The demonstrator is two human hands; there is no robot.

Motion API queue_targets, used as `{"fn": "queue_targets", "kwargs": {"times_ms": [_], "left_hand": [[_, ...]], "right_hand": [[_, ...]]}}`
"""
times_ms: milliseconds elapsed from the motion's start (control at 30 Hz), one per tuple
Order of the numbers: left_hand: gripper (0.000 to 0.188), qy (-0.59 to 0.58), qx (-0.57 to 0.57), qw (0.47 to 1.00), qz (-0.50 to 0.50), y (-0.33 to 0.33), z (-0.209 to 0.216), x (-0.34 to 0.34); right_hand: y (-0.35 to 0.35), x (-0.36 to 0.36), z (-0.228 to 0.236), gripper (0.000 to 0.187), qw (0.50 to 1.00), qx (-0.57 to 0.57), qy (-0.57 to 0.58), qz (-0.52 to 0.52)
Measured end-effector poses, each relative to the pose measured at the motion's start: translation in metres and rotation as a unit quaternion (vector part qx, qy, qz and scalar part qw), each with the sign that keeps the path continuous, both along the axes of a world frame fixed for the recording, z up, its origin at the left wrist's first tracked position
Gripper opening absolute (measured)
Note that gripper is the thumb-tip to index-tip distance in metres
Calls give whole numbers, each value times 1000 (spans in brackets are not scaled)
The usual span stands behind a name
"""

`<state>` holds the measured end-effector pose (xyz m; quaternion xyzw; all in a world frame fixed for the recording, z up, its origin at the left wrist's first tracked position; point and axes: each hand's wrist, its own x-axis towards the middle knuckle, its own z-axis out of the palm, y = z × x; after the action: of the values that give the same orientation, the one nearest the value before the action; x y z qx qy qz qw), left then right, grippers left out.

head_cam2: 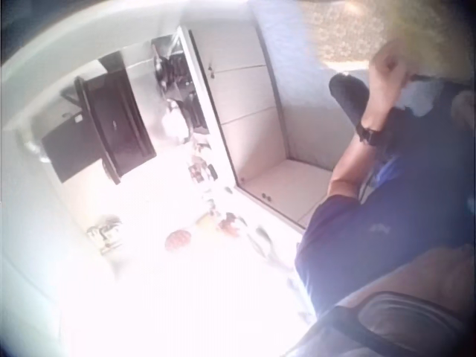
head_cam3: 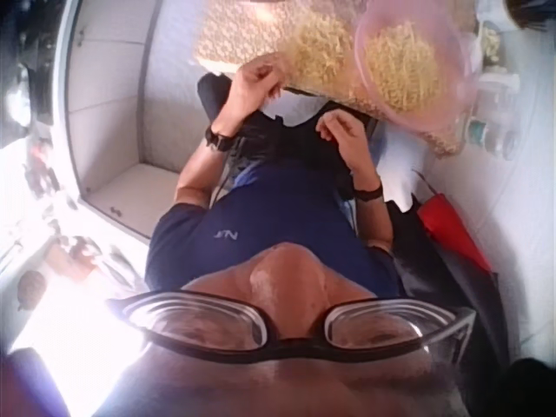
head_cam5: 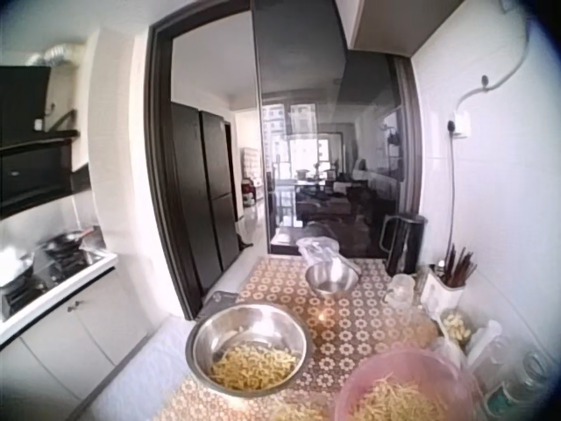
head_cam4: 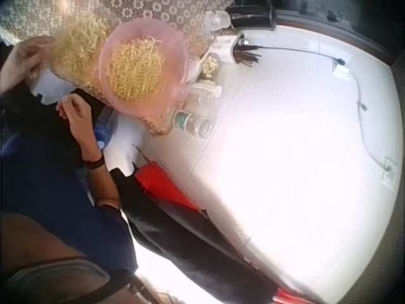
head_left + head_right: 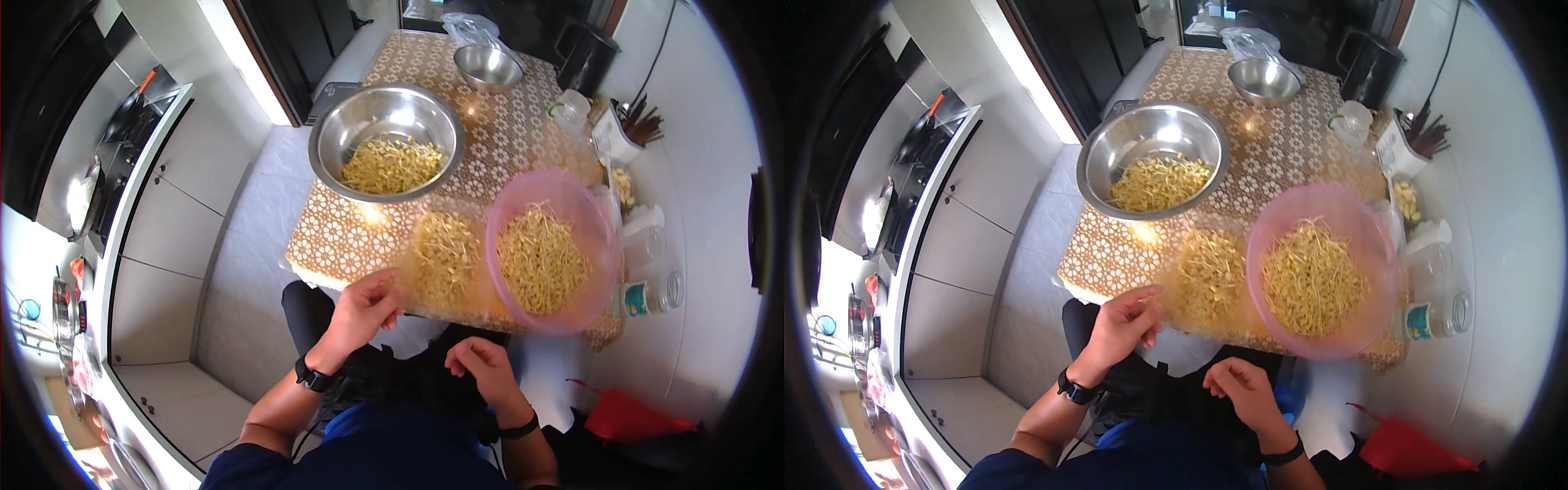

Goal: Picking and cleaning bean sprouts at a kitchen table, then standing up to retrieve cleaning tools.

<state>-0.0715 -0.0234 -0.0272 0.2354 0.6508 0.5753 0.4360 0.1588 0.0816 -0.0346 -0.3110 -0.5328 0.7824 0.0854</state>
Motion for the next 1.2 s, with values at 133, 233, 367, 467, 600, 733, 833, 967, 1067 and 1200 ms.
{"fn": "queue_targets", "kwargs": {"times_ms": [133,233,367,467,600,733,833,967,1067,1200], "left_hand": [[42,-39,-22,996,-72,1,-1,-19],[34,-65,-39,994,-80,-11,-1,-44],[19,-58,-52,995,-55,-41,-4,-93],[18,-53,-102,993,-16,-69,4,-130],[22,-7,-171,985,22,-123,19,-150],[22,-56,-188,979,63,-204,25,-148],[22,-48,-255,962,81,-281,27,-148],[22,-9,-315,941,125,-382,17,-165],[23,-4,-411,898,156,-454,7,-169],[19,-126,-417,866,246,-519,21,-161]], "right_hand": [[3,-36,10,19,995,-51,6,81],[2,-73,16,20,982,-83,-1,172],[-6,-123,31,22,952,-103,-34,287],[-13,-155,45,24,939,-138,-70,308],[-23,-198,87,23,943,-151,-155,252],[-32,-232,114,25,956,-132,-185,188],[-49,-263,136,24,958,-148,-213,120],[-69,-302,160,23,963,-123,-234,61],[-83,-327,168,23,959,-168,-217,64],[-104,-357,172,21,958,-39,-268,97]]}}
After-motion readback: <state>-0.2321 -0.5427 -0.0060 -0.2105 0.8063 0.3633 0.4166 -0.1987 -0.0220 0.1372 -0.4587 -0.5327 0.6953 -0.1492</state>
